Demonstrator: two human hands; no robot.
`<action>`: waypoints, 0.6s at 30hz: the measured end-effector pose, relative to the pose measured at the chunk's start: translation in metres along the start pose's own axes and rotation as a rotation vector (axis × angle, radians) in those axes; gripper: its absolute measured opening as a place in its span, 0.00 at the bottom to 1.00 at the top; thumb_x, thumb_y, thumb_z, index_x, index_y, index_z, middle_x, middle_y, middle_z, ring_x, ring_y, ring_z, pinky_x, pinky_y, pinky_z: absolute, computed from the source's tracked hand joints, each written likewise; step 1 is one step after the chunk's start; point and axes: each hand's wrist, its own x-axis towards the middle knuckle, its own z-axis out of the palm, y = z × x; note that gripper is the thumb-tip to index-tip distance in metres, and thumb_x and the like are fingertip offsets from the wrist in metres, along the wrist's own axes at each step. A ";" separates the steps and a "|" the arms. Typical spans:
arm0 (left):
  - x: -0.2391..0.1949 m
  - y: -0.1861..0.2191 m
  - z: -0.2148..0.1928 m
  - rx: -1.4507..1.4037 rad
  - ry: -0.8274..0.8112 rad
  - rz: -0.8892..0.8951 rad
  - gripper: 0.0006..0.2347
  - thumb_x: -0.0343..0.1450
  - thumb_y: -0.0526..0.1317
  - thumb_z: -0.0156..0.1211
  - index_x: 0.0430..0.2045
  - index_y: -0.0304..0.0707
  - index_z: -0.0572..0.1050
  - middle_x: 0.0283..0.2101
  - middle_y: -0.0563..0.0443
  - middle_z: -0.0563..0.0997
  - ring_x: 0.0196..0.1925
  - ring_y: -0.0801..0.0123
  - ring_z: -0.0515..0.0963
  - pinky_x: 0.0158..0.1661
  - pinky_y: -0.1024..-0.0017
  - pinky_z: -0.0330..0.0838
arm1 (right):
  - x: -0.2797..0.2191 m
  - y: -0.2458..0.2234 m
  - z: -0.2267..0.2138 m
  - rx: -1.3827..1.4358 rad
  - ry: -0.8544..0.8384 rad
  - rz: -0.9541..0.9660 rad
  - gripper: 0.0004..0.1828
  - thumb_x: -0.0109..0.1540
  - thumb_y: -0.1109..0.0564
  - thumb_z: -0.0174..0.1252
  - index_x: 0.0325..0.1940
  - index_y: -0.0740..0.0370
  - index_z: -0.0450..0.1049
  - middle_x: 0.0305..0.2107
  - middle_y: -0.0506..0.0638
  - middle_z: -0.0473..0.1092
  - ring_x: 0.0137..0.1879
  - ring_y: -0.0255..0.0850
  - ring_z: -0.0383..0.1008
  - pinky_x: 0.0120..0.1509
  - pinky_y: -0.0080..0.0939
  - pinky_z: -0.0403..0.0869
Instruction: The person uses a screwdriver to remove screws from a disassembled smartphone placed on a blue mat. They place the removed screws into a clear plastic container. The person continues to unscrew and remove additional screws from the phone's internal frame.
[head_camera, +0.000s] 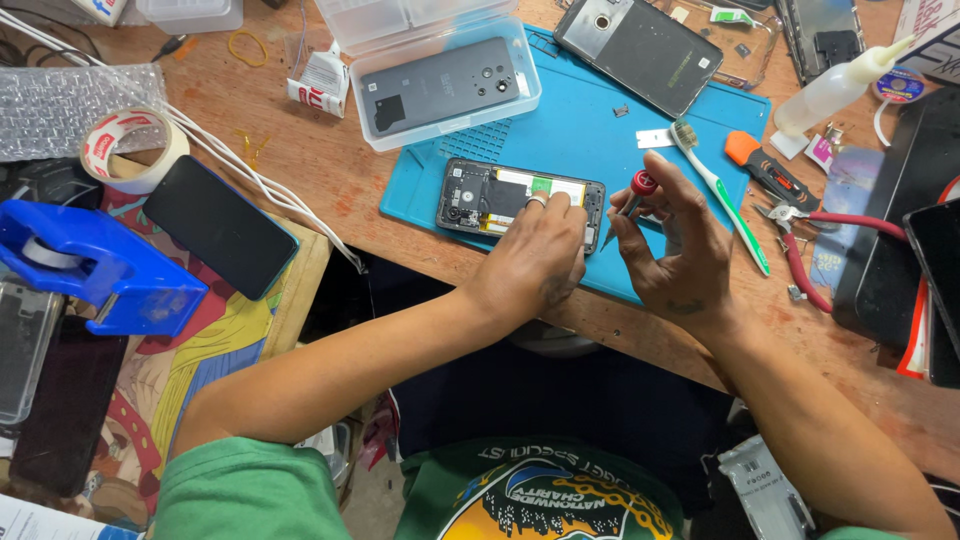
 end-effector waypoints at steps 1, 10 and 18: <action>0.001 0.001 0.002 0.040 0.030 0.017 0.06 0.67 0.33 0.56 0.32 0.27 0.69 0.39 0.35 0.71 0.45 0.49 0.73 0.49 0.57 0.71 | 0.000 -0.001 0.000 -0.013 0.000 -0.002 0.33 0.68 0.71 0.62 0.74 0.67 0.56 0.49 0.57 0.70 0.53 0.43 0.78 0.57 0.41 0.82; -0.001 -0.002 0.016 0.161 0.137 0.083 0.05 0.66 0.30 0.54 0.32 0.28 0.69 0.38 0.36 0.72 0.43 0.50 0.75 0.46 0.59 0.72 | -0.001 -0.005 0.002 -0.210 0.002 0.036 0.32 0.67 0.68 0.65 0.73 0.66 0.60 0.49 0.57 0.74 0.53 0.42 0.79 0.59 0.42 0.79; 0.002 -0.006 0.023 0.215 0.143 0.096 0.07 0.64 0.28 0.56 0.32 0.29 0.69 0.37 0.38 0.73 0.41 0.53 0.76 0.43 0.60 0.73 | -0.003 -0.004 0.004 -0.154 -0.012 0.051 0.32 0.69 0.68 0.63 0.75 0.65 0.60 0.53 0.57 0.71 0.53 0.42 0.79 0.58 0.39 0.80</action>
